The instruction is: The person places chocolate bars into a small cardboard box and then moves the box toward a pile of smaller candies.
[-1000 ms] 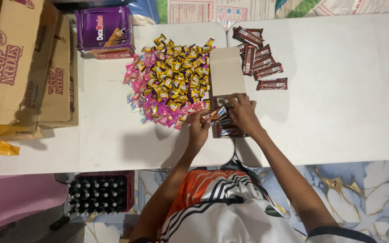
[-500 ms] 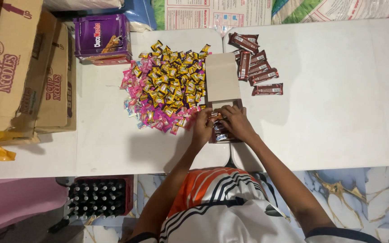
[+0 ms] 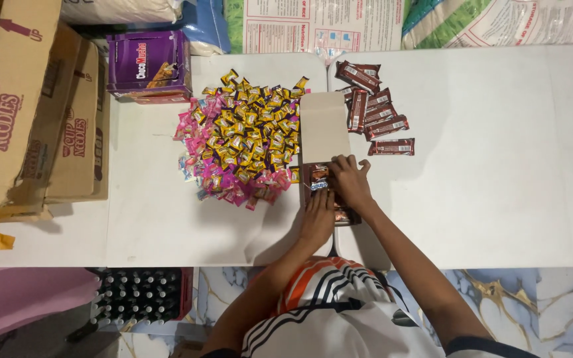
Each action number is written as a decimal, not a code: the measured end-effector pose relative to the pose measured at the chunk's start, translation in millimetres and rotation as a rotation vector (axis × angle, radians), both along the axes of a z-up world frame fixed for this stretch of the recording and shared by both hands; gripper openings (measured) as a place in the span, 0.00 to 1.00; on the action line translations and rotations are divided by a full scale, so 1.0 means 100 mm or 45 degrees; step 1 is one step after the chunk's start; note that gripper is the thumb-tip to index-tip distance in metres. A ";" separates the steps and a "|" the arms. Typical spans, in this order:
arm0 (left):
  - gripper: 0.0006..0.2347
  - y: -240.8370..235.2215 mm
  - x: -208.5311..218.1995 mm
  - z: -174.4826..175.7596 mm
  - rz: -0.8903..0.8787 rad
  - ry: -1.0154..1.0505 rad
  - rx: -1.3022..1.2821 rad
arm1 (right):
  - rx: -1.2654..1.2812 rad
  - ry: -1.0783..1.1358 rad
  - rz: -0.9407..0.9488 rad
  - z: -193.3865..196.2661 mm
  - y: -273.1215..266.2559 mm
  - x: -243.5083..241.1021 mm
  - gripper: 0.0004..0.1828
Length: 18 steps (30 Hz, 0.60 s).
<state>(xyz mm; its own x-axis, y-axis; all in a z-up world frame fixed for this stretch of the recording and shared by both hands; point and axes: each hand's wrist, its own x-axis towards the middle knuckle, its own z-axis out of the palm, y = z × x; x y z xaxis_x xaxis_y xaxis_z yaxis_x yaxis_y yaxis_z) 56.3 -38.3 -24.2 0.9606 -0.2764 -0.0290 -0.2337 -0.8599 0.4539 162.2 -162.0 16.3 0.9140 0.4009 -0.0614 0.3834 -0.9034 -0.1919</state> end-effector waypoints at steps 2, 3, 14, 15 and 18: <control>0.26 -0.06 0.08 0.17 0.013 0.130 -0.008 | 0.022 -0.053 0.005 -0.11 -0.01 0.01 0.24; 0.30 -0.09 0.09 0.26 0.029 0.265 -0.016 | 0.044 -0.101 0.011 -0.17 -0.01 -0.02 0.22; 0.35 -0.22 0.24 -0.01 -0.006 0.420 0.208 | -0.106 0.088 0.169 -0.01 -0.03 -0.05 0.22; 0.36 -0.22 0.24 -0.02 0.004 0.458 0.172 | -0.132 0.100 0.178 0.03 -0.03 -0.04 0.23; 0.38 -0.28 0.19 0.09 -0.033 0.445 0.305 | -0.206 0.096 0.179 -0.13 -0.05 -0.06 0.24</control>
<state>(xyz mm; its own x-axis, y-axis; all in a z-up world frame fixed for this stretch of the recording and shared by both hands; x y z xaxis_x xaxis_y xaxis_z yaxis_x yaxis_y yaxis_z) 75.3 -66.3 -15.4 0.8744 -0.2459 -0.4182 -0.1239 -0.9467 0.2974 156.3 -166.5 3.5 0.8404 0.5033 -0.2011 0.4977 -0.8635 -0.0816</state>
